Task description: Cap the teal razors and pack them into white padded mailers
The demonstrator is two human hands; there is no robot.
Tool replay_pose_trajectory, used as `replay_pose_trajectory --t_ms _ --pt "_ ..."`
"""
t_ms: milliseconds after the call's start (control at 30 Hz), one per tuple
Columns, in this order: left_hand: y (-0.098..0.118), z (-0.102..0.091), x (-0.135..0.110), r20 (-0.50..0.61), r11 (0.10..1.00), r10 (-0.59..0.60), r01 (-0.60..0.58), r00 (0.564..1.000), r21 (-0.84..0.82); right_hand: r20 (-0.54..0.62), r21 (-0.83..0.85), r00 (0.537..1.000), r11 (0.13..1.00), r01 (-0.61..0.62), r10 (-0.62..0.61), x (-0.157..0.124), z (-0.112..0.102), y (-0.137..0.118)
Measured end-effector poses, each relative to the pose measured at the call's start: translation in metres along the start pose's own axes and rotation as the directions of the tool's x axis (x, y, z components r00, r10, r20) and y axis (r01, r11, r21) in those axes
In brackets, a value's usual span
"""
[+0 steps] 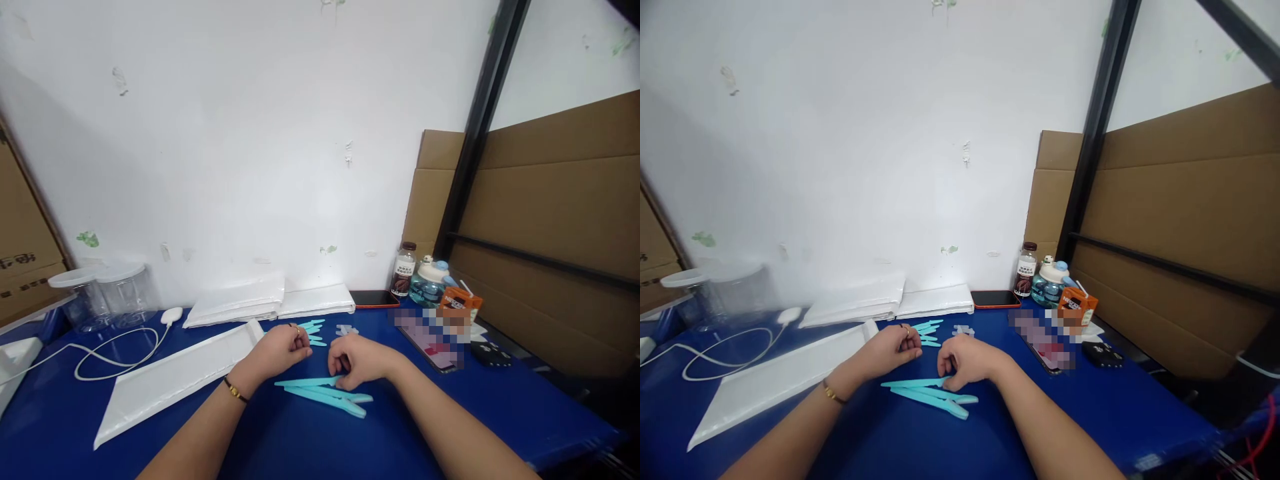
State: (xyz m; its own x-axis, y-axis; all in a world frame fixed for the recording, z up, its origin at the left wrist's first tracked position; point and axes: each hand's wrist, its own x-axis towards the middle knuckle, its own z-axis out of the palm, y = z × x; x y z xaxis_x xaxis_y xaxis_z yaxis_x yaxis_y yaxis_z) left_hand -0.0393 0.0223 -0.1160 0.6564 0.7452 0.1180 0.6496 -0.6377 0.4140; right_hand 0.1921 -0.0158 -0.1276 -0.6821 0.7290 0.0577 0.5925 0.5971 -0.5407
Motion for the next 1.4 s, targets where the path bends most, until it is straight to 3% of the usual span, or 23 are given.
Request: replay_pose_trajectory --t_ms 100,200,333,500,600,667,733,800,867,933,1000,1100,1200,1400 --pt "0.002 0.004 -0.001 0.151 0.997 0.03 -0.018 0.988 -0.08 -0.08 -0.089 0.996 0.995 -0.033 0.026 0.006 0.009 0.001" --pt "0.002 0.006 0.001 0.16 0.999 0.052 -0.052 0.986 -0.005 -0.163 -0.145 0.987 0.989 -0.024 0.001 0.011 0.011 0.002" --pt "-0.004 0.002 0.005 0.059 0.989 0.081 -0.087 0.995 0.117 -0.206 -0.135 0.979 0.99 -0.039 0.011 0.01 0.001 0.01" --pt "-0.026 -0.012 0.005 -0.096 0.964 -0.056 0.079 0.994 0.253 -0.385 -0.088 0.897 0.958 -0.272 0.219 0.002 -0.016 0.031" --pt "-0.028 -0.016 0.003 -0.159 0.961 -0.071 0.11 0.985 0.252 -0.423 -0.07 0.874 0.953 -0.296 0.24 -0.001 -0.021 0.03" --pt "-0.019 -0.015 0.001 -0.139 0.983 -0.035 0.058 0.99 0.172 -0.395 -0.042 0.895 0.97 -0.241 0.205 -0.003 -0.022 0.022" --pt "-0.006 -0.01 -0.002 -0.026 0.999 0.022 -0.021 0.999 0.039 -0.322 0.02 0.931 0.984 -0.178 0.174 -0.007 -0.023 0.011" --pt "0.008 -0.002 -0.003 0.113 0.995 0.089 -0.082 0.99 -0.064 -0.201 0.092 0.967 0.986 -0.139 0.155 -0.011 -0.026 0.003" --pt "0.019 0.006 -0.005 0.193 0.991 0.12 -0.106 0.974 -0.079 -0.006 0.17 0.99 0.976 -0.137 0.14 -0.015 -0.029 -0.001" --pt "0.024 0.011 -0.005 0.215 0.993 0.121 -0.115 0.969 -0.04 0.19 0.215 0.974 0.963 -0.162 0.121 -0.018 -0.03 -0.001" --pt "0.025 0.014 -0.003 0.192 0.995 0.099 -0.103 0.976 0.011 0.266 0.183 0.956 0.967 -0.179 0.127 -0.018 -0.028 0.001" --pt "0.017 0.015 -0.001 0.102 0.994 0.041 -0.05 0.994 0.095 0.184 0.065 0.966 0.979 -0.195 0.18 -0.013 -0.02 0.003" --pt "0.009 0.016 0.001 0.087 0.993 0.049 -0.058 0.995 0.106 0.064 -0.019 0.975 0.978 -0.21 0.211 -0.008 -0.011 0.004" --pt "0.004 0.019 0.003 0.084 0.975 0.117 -0.13 0.99 0.178 -0.095 -0.152 0.99 0.981 -0.121 0.108 0.0 -0.006 0.003"
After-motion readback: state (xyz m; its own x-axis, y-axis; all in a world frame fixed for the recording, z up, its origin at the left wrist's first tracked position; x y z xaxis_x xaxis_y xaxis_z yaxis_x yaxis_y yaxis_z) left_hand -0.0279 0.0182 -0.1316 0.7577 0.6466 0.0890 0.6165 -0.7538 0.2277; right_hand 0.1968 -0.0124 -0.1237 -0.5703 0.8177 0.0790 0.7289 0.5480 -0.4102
